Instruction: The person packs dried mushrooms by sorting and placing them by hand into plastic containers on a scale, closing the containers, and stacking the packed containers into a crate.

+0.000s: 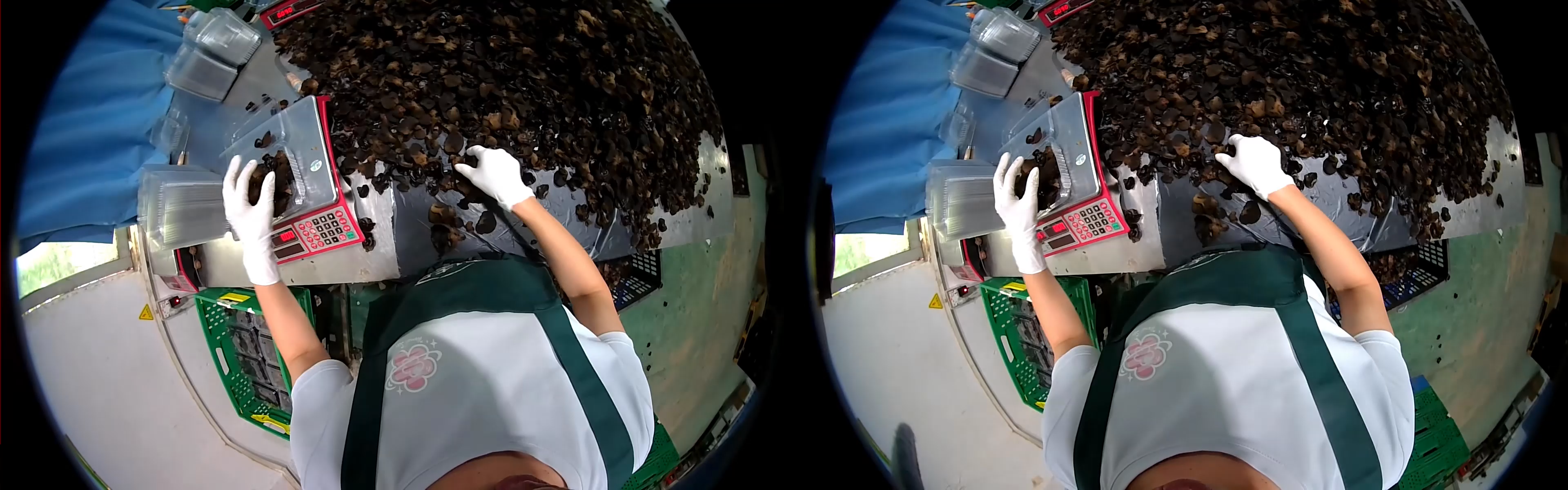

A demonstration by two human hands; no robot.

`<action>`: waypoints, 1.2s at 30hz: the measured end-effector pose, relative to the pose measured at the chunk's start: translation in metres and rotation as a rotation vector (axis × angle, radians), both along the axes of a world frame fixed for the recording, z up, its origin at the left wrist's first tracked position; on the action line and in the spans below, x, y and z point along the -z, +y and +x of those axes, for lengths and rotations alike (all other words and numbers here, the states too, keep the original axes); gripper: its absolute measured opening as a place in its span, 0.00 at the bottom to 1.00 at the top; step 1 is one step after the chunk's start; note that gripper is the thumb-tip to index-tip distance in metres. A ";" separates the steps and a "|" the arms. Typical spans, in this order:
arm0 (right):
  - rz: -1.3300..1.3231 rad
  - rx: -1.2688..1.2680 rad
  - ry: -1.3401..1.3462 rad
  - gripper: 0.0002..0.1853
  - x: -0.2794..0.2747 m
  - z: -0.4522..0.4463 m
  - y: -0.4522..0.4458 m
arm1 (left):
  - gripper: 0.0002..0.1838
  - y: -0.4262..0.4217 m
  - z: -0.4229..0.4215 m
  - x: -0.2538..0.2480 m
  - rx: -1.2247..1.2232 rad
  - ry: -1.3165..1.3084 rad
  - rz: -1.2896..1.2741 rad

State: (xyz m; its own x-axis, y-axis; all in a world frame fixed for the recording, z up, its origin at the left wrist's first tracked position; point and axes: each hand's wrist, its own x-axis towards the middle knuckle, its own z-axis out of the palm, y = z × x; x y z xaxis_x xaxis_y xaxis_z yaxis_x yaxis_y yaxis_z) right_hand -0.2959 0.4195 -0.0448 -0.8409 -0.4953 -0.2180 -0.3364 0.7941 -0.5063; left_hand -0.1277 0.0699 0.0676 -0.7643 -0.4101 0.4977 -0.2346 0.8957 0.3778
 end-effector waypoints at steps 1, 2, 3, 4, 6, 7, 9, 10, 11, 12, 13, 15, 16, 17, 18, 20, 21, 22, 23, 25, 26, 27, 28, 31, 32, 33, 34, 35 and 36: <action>0.030 -0.032 -0.005 0.20 0.005 -0.002 -0.006 | 0.17 0.017 -0.005 -0.001 0.042 0.083 0.007; 0.024 -0.082 0.109 0.18 0.030 -0.004 -0.009 | 0.15 0.039 -0.010 -0.002 0.097 0.109 0.035; 0.021 -0.084 0.111 0.18 0.028 -0.004 -0.009 | 0.13 0.054 -0.013 0.011 0.174 0.114 0.187; -0.068 -0.018 -0.001 0.17 0.023 -0.003 -0.007 | 0.13 0.079 -0.013 0.019 0.230 0.048 0.368; -0.284 0.084 -0.235 0.14 0.009 -0.003 0.003 | 0.19 0.123 -0.010 0.032 0.406 -0.246 0.473; -0.398 0.117 -0.310 0.13 0.008 -0.003 0.011 | 0.27 0.134 -0.002 0.059 0.457 -0.411 0.324; -0.495 0.227 -0.260 0.12 0.005 0.001 0.025 | 0.43 0.163 0.006 0.090 0.530 -0.707 0.262; -0.546 0.269 -0.234 0.11 0.004 0.000 0.034 | 0.47 0.178 0.005 0.097 0.603 -0.737 0.186; -0.521 0.264 -0.211 0.10 -0.002 -0.004 0.044 | 0.48 0.189 0.005 0.108 0.644 -0.721 0.205; -0.633 0.328 -0.270 0.10 0.000 -0.004 0.054 | 0.48 0.196 0.002 0.112 0.650 -0.713 0.150; -0.746 0.393 -0.322 0.09 0.001 -0.004 0.062 | 0.48 0.202 -0.004 0.115 0.656 -0.700 0.094; -0.769 0.437 -0.357 0.09 0.004 -0.005 0.079 | 0.42 0.209 -0.012 0.122 0.637 -0.638 0.117; -0.763 0.447 -0.348 0.10 0.009 -0.005 0.085 | 0.37 0.211 -0.016 0.130 0.651 -0.598 0.136; -0.758 0.457 -0.342 0.10 0.015 -0.005 0.090 | 0.32 0.210 -0.018 0.137 0.663 -0.560 0.154; -0.627 0.458 -0.311 0.12 0.017 -0.005 0.095 | 0.22 0.207 -0.022 0.140 0.742 -0.502 0.113; -0.451 0.433 -0.107 0.15 0.021 -0.001 0.100 | 0.16 0.210 -0.023 0.145 0.764 -0.497 0.130; -0.267 0.398 0.092 0.17 0.017 0.003 0.099 | 0.14 0.211 -0.021 0.143 0.755 -0.484 0.190; -0.282 0.392 0.121 0.20 0.010 0.006 0.094 | 0.15 0.212 -0.020 0.142 0.707 -0.482 0.285; -0.335 0.344 0.238 0.19 0.011 0.008 0.087 | 0.16 0.211 -0.018 0.140 0.657 -0.480 0.379; -0.439 0.152 0.455 0.18 0.001 0.014 0.062 | 0.16 0.203 -0.020 0.142 0.657 -0.197 0.580; -0.383 0.038 0.438 0.17 -0.005 0.019 0.049 | 0.19 0.198 -0.015 0.141 0.492 -0.324 1.096; -0.328 -0.079 0.422 0.17 -0.009 0.023 0.036 | 0.21 0.194 -0.014 0.127 0.284 -0.442 1.601; -0.288 -0.167 0.427 0.17 -0.003 0.026 0.022 | 0.27 0.187 -0.013 0.122 0.256 -0.351 1.803; -0.086 -0.356 0.563 0.11 0.030 0.033 -0.015 | 0.34 0.174 -0.011 0.115 0.248 -0.211 2.053; -0.117 -0.334 0.515 0.10 0.042 0.031 -0.013 | 0.34 0.171 -0.010 0.114 0.249 -0.203 2.048; -0.146 -0.313 0.466 0.09 0.036 0.029 -0.012 | 0.35 0.169 -0.009 0.111 0.272 -0.170 2.145; -0.319 -0.210 0.432 0.06 0.028 0.027 -0.006 | 0.35 0.168 -0.007 0.110 0.291 -0.137 2.245; -0.398 -0.129 0.393 0.06 0.018 0.025 0.004 | 0.31 0.166 -0.006 0.114 0.301 -0.129 2.260; -0.467 -0.080 0.340 0.07 0.011 0.021 0.016 | 0.29 0.166 -0.006 0.116 0.257 -0.143 2.196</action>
